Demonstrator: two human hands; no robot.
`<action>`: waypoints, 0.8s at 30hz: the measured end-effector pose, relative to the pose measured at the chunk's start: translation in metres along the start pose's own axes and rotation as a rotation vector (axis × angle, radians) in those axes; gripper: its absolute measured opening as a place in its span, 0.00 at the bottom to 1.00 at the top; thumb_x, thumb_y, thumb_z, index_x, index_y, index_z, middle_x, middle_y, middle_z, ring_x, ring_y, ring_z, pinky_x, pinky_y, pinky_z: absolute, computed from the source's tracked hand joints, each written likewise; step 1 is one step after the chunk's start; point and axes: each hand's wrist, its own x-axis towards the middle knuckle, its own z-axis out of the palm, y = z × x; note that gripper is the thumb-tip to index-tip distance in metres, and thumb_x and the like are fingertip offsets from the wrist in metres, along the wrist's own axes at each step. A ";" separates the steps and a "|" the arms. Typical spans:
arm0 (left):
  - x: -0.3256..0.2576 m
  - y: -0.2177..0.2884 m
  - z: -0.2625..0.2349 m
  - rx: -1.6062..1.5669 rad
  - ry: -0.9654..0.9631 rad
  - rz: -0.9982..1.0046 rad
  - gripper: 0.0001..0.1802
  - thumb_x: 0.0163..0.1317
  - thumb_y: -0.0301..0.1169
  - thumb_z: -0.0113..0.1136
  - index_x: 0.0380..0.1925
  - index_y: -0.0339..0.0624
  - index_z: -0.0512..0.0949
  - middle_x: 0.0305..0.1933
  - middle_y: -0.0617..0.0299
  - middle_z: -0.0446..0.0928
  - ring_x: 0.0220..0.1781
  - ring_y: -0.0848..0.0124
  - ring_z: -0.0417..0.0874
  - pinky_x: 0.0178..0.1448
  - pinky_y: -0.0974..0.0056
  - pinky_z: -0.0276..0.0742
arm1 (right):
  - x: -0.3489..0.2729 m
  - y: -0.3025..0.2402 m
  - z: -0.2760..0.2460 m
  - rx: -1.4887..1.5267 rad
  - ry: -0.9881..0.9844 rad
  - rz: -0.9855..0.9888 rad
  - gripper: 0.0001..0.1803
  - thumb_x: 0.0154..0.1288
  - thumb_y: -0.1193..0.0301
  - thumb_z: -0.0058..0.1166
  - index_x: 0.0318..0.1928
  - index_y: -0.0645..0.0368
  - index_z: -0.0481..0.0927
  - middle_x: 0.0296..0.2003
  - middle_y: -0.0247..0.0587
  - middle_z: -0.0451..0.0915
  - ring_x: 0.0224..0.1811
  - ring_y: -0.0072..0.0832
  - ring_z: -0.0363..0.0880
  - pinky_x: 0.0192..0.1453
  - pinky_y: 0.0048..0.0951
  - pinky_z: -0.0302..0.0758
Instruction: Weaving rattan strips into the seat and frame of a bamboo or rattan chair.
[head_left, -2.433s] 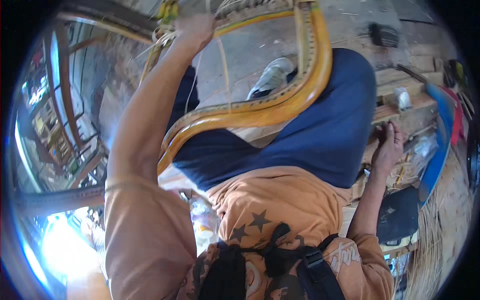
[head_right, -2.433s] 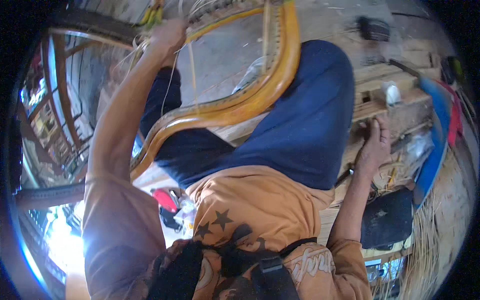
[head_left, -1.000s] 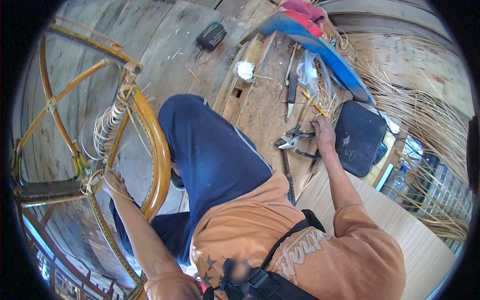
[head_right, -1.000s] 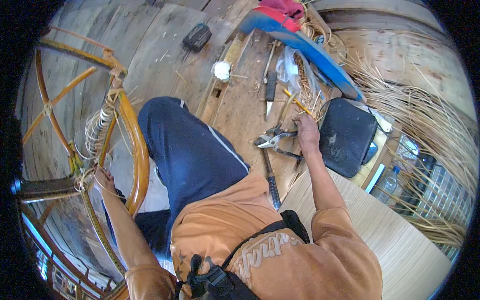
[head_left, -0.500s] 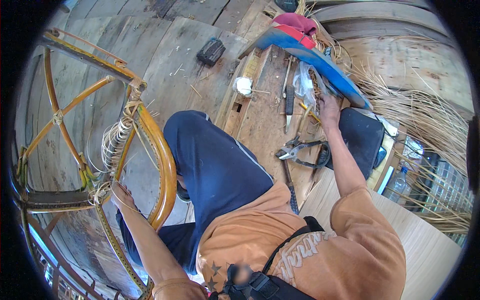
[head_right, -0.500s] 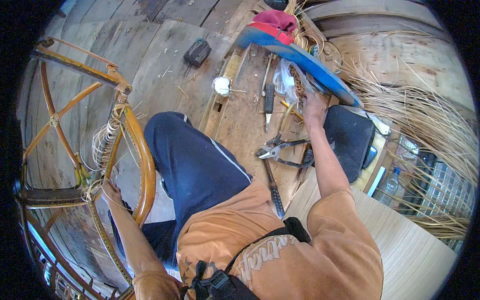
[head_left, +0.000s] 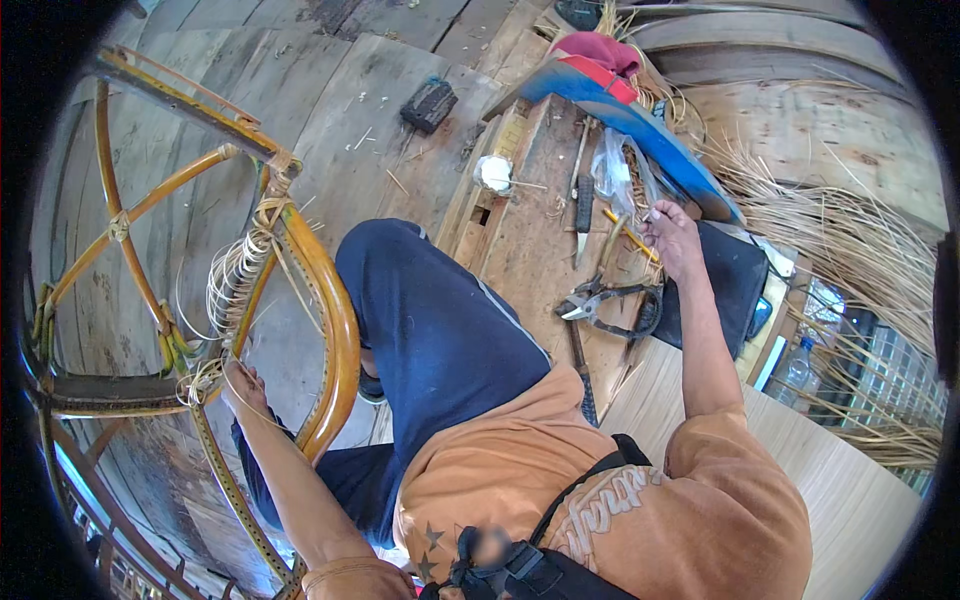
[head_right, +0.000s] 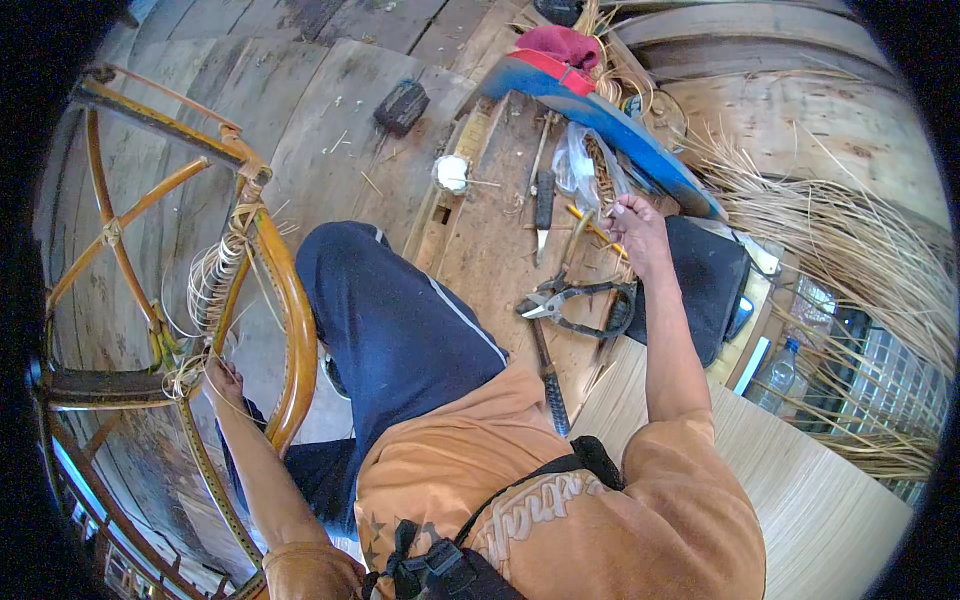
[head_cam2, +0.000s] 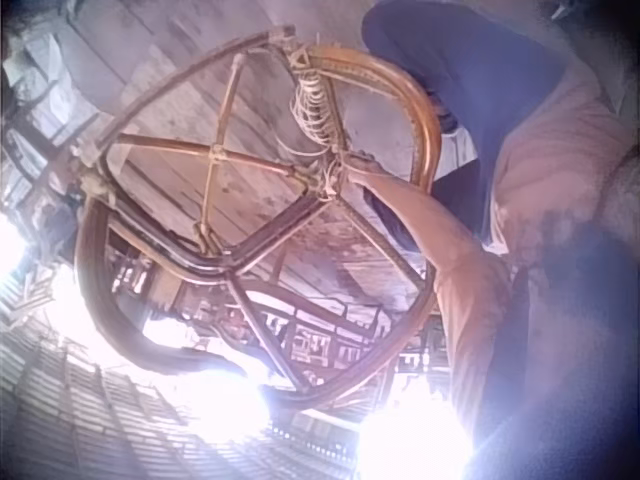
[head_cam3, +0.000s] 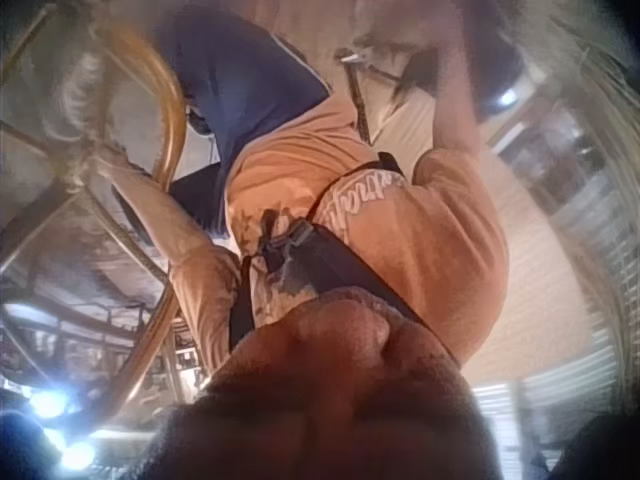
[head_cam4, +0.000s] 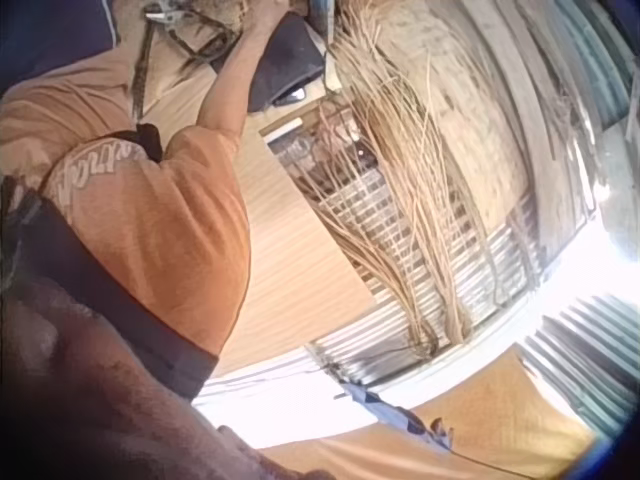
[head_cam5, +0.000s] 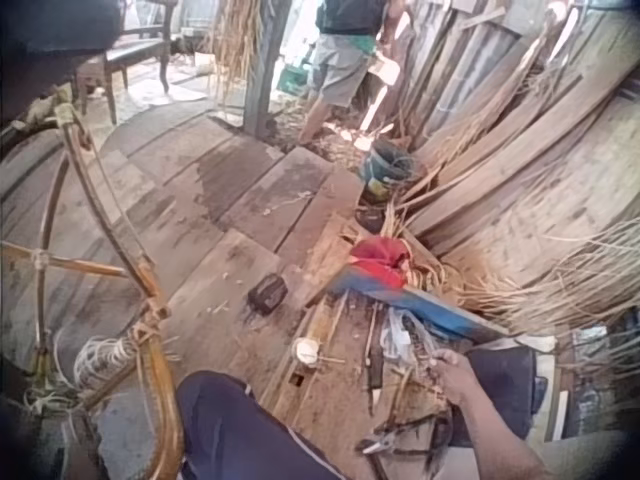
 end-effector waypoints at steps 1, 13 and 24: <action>-0.003 -0.001 0.002 -0.010 0.002 0.000 0.10 0.53 0.37 0.54 0.30 0.44 0.72 0.24 0.63 0.69 0.21 0.74 0.70 0.18 0.72 0.62 | -0.004 -0.003 0.004 0.060 -0.096 -0.006 0.06 0.64 0.72 0.48 0.41 0.58 0.69 0.31 0.36 0.76 0.29 0.22 0.78 0.26 0.18 0.71; -0.011 -0.005 -0.001 -0.088 -0.173 0.043 0.10 0.55 0.38 0.55 0.29 0.45 0.70 0.22 0.68 0.67 0.20 0.77 0.70 0.17 0.73 0.64 | 0.014 0.014 0.002 -0.454 0.231 -0.132 0.10 0.62 0.71 0.49 0.42 0.61 0.75 0.27 0.37 0.78 0.29 0.23 0.78 0.30 0.21 0.72; -0.013 -0.002 0.005 -0.066 -0.104 0.033 0.09 0.55 0.37 0.55 0.29 0.44 0.70 0.25 0.67 0.69 0.21 0.76 0.71 0.18 0.74 0.64 | 0.049 0.006 0.022 -1.336 0.299 -0.357 0.18 0.55 0.74 0.48 0.49 0.58 0.74 0.45 0.52 0.74 0.50 0.45 0.72 0.54 0.39 0.67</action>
